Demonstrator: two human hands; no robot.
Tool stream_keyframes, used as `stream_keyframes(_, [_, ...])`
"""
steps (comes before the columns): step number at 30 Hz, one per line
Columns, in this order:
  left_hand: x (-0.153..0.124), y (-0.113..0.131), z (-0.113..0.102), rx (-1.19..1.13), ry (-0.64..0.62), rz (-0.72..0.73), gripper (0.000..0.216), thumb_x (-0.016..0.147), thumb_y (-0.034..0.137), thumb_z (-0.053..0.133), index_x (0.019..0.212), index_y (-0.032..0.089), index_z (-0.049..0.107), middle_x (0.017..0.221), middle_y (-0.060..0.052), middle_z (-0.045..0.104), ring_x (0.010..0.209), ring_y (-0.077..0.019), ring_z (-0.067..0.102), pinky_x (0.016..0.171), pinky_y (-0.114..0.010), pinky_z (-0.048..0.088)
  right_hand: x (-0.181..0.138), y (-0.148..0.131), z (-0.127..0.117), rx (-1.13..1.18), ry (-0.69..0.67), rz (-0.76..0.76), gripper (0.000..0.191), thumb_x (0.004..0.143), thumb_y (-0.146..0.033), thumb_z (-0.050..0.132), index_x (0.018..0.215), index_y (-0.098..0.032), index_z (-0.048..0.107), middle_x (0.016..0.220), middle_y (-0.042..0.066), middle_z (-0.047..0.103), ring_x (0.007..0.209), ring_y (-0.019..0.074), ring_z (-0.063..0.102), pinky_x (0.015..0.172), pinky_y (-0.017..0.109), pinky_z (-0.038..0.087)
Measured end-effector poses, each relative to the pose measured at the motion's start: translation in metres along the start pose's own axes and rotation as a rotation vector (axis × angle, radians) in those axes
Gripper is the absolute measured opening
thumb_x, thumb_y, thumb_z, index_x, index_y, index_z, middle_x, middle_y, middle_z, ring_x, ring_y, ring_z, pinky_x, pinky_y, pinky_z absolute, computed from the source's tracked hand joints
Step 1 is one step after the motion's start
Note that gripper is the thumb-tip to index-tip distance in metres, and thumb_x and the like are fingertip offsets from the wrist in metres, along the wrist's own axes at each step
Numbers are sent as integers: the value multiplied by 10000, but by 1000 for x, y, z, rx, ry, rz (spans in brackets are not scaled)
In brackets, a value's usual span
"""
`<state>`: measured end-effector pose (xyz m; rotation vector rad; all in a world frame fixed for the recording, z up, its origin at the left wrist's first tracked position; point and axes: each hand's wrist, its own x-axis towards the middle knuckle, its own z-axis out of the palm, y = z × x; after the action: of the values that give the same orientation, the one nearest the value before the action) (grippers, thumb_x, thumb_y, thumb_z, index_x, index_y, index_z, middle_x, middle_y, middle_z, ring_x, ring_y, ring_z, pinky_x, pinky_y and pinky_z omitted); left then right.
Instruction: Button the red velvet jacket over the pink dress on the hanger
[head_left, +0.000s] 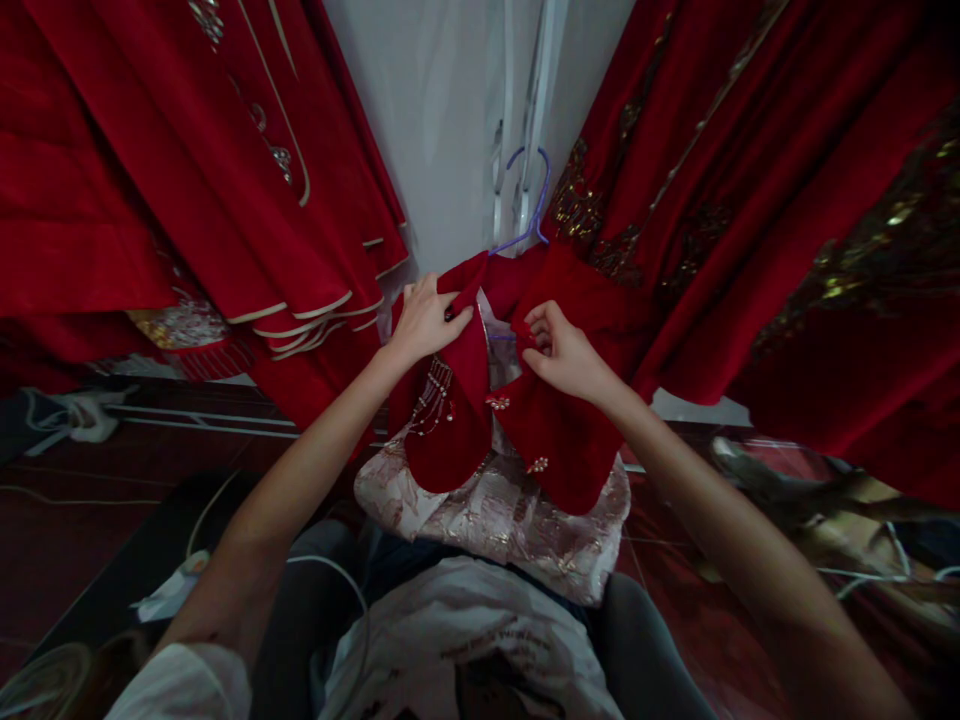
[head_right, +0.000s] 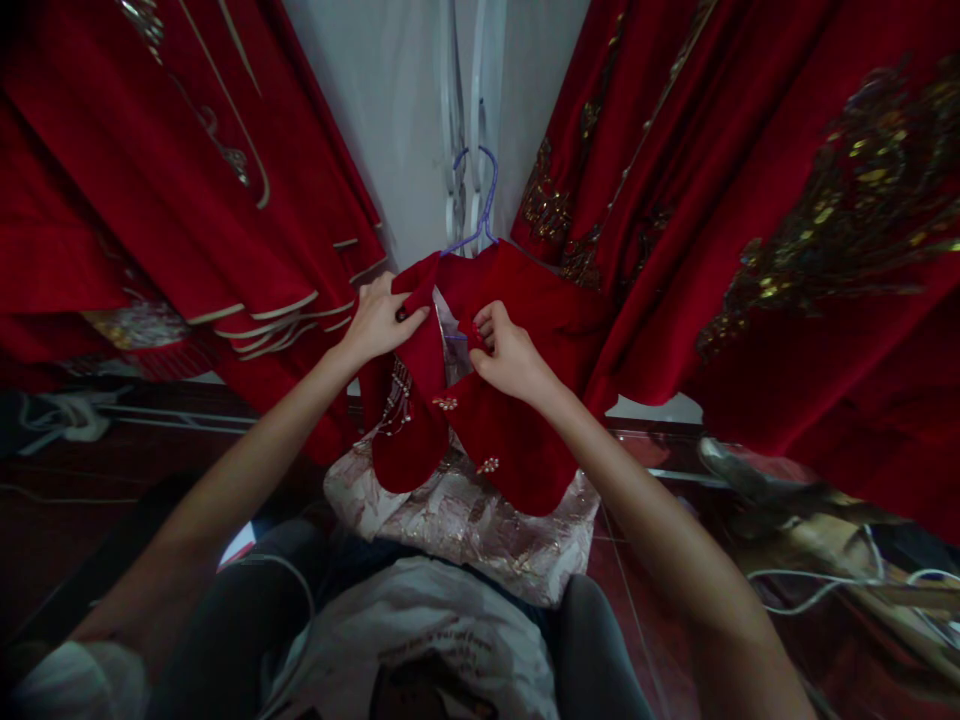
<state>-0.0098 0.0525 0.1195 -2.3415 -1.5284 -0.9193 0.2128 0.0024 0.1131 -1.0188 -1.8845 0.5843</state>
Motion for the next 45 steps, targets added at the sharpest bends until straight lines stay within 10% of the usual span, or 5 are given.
stream_keyframes(9, [-30, -1, -16, -139, 262, -89, 214, 910, 378, 486, 941, 200, 601, 1093, -92, 570, 1020, -236, 539, 928, -398, 430, -38, 47, -20, -426, 96, 101, 490, 653, -127, 464, 1129, -193, 366, 883, 101, 607, 759, 274, 621, 691, 382, 458])
stream_keyframes(21, [-24, 89, 20, -321, -8, 120, 61, 882, 261, 506, 898, 202, 503, 882, -51, 606, 789, -194, 609, 721, -308, 473, -26, 27, 10, -103, 23, -47, 397, 687, -138, 490, 1041, -235, 340, 890, 47, 592, 775, 214, 611, 741, 368, 504])
stream_keyframes(32, [-58, 75, 63, -821, 325, -312, 274, 792, 258, 687, 955, 232, 468, 881, -7, 658, 846, -136, 674, 759, -255, 536, -49, 31, 28, 141, 208, -55, 549, 753, -180, 561, 1243, -281, 334, 1182, 83, 509, 976, 187, 601, 741, 312, 552])
stream_keyframes(45, [-46, 72, 53, -797, 159, -173, 115, 818, 183, 618, 926, 219, 637, 919, -20, 722, 835, -151, 697, 782, -288, 569, -39, 28, 26, 147, 182, -62, 380, 859, -360, 578, 1203, -263, 448, 1171, 82, 552, 936, 183, 613, 660, 283, 574])
